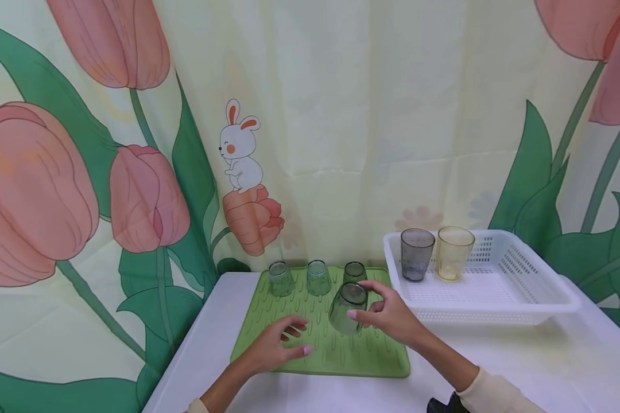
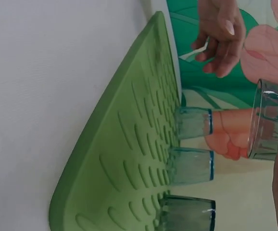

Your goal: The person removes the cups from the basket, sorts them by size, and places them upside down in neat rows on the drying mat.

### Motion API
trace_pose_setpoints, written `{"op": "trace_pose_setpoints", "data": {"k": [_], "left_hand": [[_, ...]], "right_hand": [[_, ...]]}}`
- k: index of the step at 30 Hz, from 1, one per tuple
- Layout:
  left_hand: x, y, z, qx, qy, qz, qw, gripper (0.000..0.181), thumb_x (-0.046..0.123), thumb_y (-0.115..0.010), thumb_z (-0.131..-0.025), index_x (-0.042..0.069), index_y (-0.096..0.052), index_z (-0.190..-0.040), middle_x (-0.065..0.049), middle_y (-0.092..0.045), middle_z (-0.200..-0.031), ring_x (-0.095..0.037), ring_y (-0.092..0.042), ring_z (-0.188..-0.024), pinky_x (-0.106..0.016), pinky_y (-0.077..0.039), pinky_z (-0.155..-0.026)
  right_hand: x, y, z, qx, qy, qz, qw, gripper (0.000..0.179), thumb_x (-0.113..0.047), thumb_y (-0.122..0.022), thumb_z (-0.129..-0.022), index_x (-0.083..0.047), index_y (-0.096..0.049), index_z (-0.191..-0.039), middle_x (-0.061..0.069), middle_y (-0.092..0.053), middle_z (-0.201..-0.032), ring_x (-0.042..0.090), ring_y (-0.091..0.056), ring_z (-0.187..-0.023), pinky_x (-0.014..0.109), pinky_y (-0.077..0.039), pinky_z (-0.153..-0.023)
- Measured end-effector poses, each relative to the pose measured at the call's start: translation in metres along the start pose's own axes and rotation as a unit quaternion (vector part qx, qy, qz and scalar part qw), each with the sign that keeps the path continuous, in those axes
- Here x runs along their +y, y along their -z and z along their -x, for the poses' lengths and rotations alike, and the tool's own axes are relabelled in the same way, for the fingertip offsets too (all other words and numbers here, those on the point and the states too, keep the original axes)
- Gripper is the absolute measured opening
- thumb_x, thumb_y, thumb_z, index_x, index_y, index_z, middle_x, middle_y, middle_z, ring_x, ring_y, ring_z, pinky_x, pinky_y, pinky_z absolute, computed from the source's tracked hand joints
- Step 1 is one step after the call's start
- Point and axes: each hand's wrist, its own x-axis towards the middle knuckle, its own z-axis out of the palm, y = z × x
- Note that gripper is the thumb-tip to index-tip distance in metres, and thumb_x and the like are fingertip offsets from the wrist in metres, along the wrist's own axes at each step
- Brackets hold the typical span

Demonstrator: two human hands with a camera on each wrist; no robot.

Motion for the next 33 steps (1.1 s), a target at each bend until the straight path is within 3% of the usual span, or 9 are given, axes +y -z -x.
{"op": "trace_pose_setpoints", "data": {"k": [7, 15, 22, 27, 33], "left_hand": [[-0.016, 0.013, 0.012, 0.016, 0.019, -0.007, 0.9997, 0.053, 0.033, -0.074, -0.092, 0.004, -0.058, -0.133, -0.017, -0.064, -0.124, -0.035, -0.062, -0.110, -0.041, -0.052, -0.087], [-0.036, 0.026, 0.027, 0.023, 0.046, -0.023, 0.9984, 0.053, 0.035, -0.073, -0.092, 0.002, -0.058, -0.132, -0.015, -0.064, -0.124, -0.032, -0.062, -0.110, -0.042, -0.053, -0.089], [-0.048, 0.035, 0.035, 0.041, 0.052, -0.026, 0.9974, 0.052, 0.034, -0.074, -0.092, 0.003, -0.059, -0.131, -0.015, -0.064, -0.126, -0.033, -0.062, -0.110, -0.044, -0.053, -0.090], [-0.055, 0.038, 0.039, 0.051, 0.059, -0.031, 0.9965, 0.053, 0.035, -0.074, -0.091, 0.003, -0.059, -0.130, -0.014, -0.065, -0.124, -0.031, -0.063, -0.109, -0.042, -0.054, -0.090], [-0.066, 0.040, 0.047, 0.060, 0.072, -0.038, 0.9949, 0.055, 0.038, -0.075, -0.090, 0.004, -0.059, -0.131, -0.013, -0.064, -0.126, -0.029, -0.062, -0.111, -0.041, -0.053, -0.090]], "right_hand": [[0.000, -0.009, -0.010, -0.003, -0.015, 0.028, 0.9995, 0.074, -0.024, -0.079, -0.086, -0.002, -0.042, -0.146, 0.015, -0.070, -0.070, 0.018, -0.067, -0.065, 0.026, -0.042, -0.050], [0.001, -0.021, -0.024, -0.007, -0.007, 0.034, 0.9994, 0.073, -0.024, -0.081, -0.084, -0.003, -0.045, -0.144, 0.019, -0.071, -0.075, 0.017, -0.065, -0.058, 0.027, -0.043, -0.049], [0.001, -0.028, -0.035, -0.011, -0.005, 0.047, 0.9988, 0.075, -0.028, -0.082, -0.084, -0.003, -0.046, -0.144, 0.012, -0.072, -0.082, 0.020, -0.068, -0.064, 0.032, -0.053, -0.056], [0.004, -0.035, -0.045, -0.009, -0.012, 0.067, 0.9977, 0.074, -0.032, -0.082, -0.083, -0.005, -0.048, -0.143, 0.013, -0.072, -0.083, 0.019, -0.067, -0.062, 0.032, -0.048, -0.051], [0.007, -0.044, -0.056, -0.005, -0.014, 0.065, 0.9978, 0.072, -0.031, -0.083, -0.082, -0.006, -0.050, -0.141, 0.020, -0.065, -0.122, 0.020, -0.067, -0.062, 0.029, -0.043, -0.047]]}}
